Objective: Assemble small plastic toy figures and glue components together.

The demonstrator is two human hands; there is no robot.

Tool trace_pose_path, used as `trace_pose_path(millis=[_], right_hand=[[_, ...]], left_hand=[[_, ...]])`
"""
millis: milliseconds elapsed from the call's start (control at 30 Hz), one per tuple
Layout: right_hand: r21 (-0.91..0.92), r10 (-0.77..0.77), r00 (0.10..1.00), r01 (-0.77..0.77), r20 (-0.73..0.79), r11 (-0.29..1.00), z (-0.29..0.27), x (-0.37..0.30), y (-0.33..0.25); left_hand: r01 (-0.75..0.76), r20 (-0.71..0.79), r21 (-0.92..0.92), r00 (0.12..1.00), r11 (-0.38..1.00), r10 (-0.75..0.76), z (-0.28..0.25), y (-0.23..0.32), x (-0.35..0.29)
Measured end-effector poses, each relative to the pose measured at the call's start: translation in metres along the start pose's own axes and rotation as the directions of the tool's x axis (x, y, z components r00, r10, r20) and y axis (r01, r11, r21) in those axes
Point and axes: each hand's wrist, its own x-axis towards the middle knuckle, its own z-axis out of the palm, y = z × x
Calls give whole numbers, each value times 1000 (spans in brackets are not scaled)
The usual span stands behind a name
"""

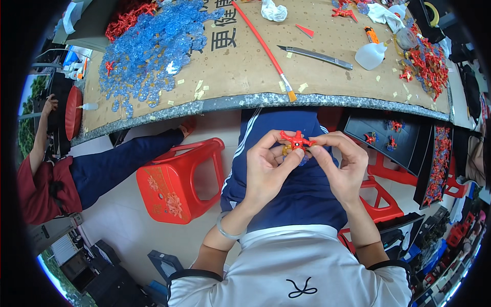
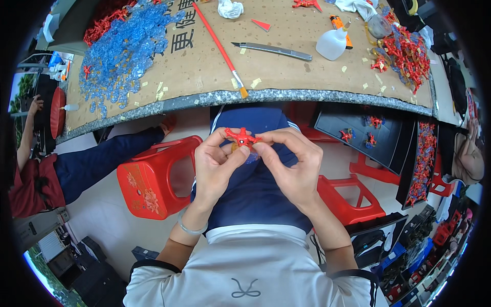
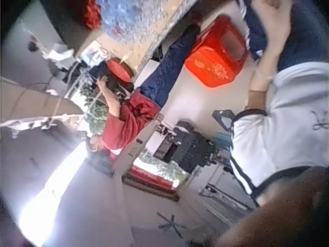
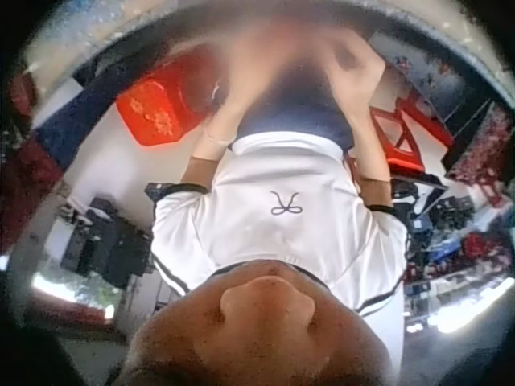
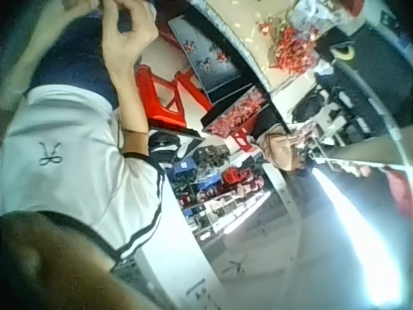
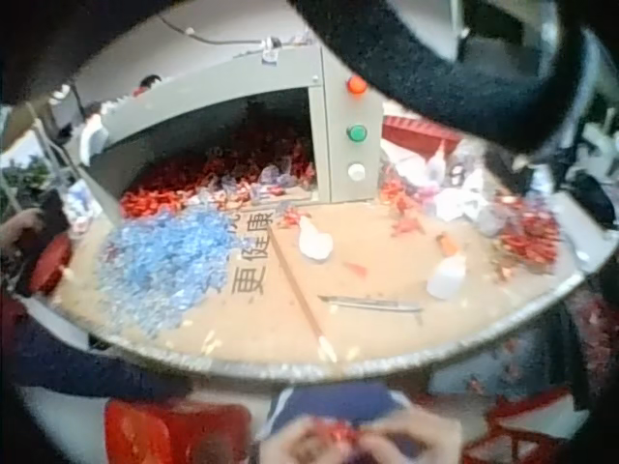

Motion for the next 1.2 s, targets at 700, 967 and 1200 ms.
trace_pose_path(millis=[700, 967, 1200], right_hand=[[-42, -110, 974, 104, -198, 994, 8, -1, -2], [-345, -546, 829, 481, -119, 806, 19, -3, -5], [-218, -408, 879, 360, -246, 907, -22, 33, -6]], left_hand=[[57, 113, -152, 993, 987, -40, -8, -4, 3], [195, 175, -276, 973, 941, -150, 3, 0, 1], [267, 339, -497, 936, 826, -98, -6, 10, 7]])
